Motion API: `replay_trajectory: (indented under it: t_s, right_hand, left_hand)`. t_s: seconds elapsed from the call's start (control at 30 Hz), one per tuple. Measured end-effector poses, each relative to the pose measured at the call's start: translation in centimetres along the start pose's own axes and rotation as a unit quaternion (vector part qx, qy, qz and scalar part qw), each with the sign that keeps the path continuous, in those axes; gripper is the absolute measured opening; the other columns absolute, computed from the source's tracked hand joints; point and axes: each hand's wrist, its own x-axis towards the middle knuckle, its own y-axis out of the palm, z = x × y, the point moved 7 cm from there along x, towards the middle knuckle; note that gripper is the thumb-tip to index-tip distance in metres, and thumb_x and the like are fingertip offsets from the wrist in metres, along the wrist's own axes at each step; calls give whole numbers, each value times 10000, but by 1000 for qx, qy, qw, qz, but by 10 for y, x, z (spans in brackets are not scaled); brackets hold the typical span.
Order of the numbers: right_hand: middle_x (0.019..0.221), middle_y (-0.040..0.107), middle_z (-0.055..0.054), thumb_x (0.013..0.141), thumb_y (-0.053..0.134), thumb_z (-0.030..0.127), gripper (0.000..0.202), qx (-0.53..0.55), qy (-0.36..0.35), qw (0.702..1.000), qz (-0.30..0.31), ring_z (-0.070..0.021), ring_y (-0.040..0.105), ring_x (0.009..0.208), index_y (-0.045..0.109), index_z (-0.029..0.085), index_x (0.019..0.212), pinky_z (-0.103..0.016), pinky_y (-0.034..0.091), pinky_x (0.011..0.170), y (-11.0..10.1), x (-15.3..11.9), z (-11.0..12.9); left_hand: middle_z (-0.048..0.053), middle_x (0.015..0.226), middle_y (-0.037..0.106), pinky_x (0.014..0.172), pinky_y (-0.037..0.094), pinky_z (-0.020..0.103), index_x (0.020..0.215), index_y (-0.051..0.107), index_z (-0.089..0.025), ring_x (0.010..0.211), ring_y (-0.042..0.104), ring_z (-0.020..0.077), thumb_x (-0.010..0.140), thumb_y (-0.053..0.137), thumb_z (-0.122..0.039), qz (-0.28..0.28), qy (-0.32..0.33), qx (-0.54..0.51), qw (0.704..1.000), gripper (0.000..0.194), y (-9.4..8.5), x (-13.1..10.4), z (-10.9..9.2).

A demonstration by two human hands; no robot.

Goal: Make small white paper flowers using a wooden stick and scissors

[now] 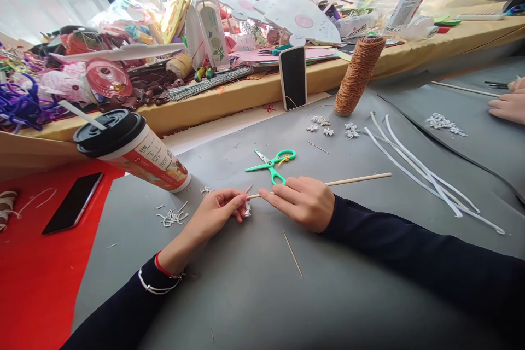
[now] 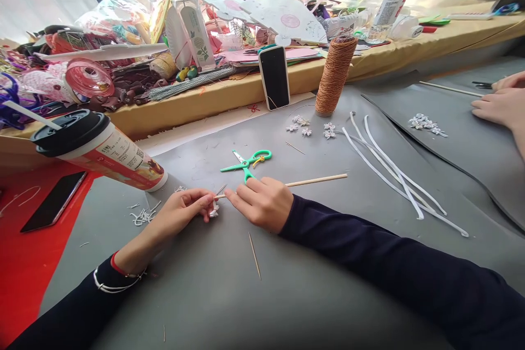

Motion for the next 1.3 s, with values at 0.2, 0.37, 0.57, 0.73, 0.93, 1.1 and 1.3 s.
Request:
replay_trajectory:
  t_s: [0.2, 0.37, 0.57, 0.73, 0.93, 1.1, 1.3]
  right_hand:
    - [586, 548, 27, 811, 508, 125, 158, -24, -2, 1000, -15, -94, 361, 545, 597, 176, 932, -270, 219, 490, -4, 3, 0]
    - [628, 560, 24, 827, 490, 136, 153, -23, -8, 1000, -5, -90, 360, 554, 590, 184, 933, -274, 216, 501, -4, 3, 0]
    - [698, 595, 18, 820, 520, 176, 156, -17, -11, 1000, -13, -99, 392, 599, 584, 174, 963, -272, 259, 543, -1, 0, 1]
    - [706, 605, 3, 822, 527, 222, 127, -15, 13, 1000, 1, -118, 426, 650, 598, 156, 904, -282, 286, 577, 0, 1, -1]
    - [750, 615, 6, 816, 524, 178, 92, -14, 9, 1000, -16, -120, 446, 712, 593, 163, 874, -277, 320, 625, -5, 2, -1]
    - [783, 616, 8, 807, 512, 123, 120, -9, 6, 999, -46, -117, 448, 763, 586, 171, 887, -270, 344, 679, -10, 0, -1]
    - [784, 613, 4, 796, 531, 155, 108, -12, -5, 997, -76, -126, 431, 766, 595, 185, 878, -270, 355, 708, -16, 0, -1]
  left_hand:
    - [76, 828, 679, 770, 508, 284, 866, 634, -130, 769, 643, 162, 776, 539, -381, -16, -38, -55, 998, 283, 0, 0, 6]
    - [79, 852, 689, 801, 510, 295, 881, 643, -129, 802, 647, 170, 770, 553, -366, -8, -30, -61, 998, 276, 0, 0, 9]
    - [55, 788, 681, 771, 515, 268, 851, 644, -128, 748, 647, 152, 750, 582, -342, -14, -10, -40, 999, 244, -1, -3, 6]
    - [42, 735, 663, 726, 516, 246, 813, 649, -127, 712, 633, 140, 736, 595, -329, -18, 1, -25, 1000, 223, 0, -6, 2]
    - [38, 721, 658, 714, 515, 245, 818, 658, -128, 702, 615, 131, 719, 617, -319, -33, 20, -32, 999, 219, -3, -9, -2]
    - [41, 760, 675, 728, 521, 272, 848, 652, -141, 724, 627, 147, 707, 632, -319, -26, 36, -25, 999, 227, -4, -10, 0]
    - [35, 784, 666, 711, 493, 262, 884, 650, -175, 725, 610, 141, 795, 531, -301, -62, 170, 143, 973, 195, -3, -16, -18]
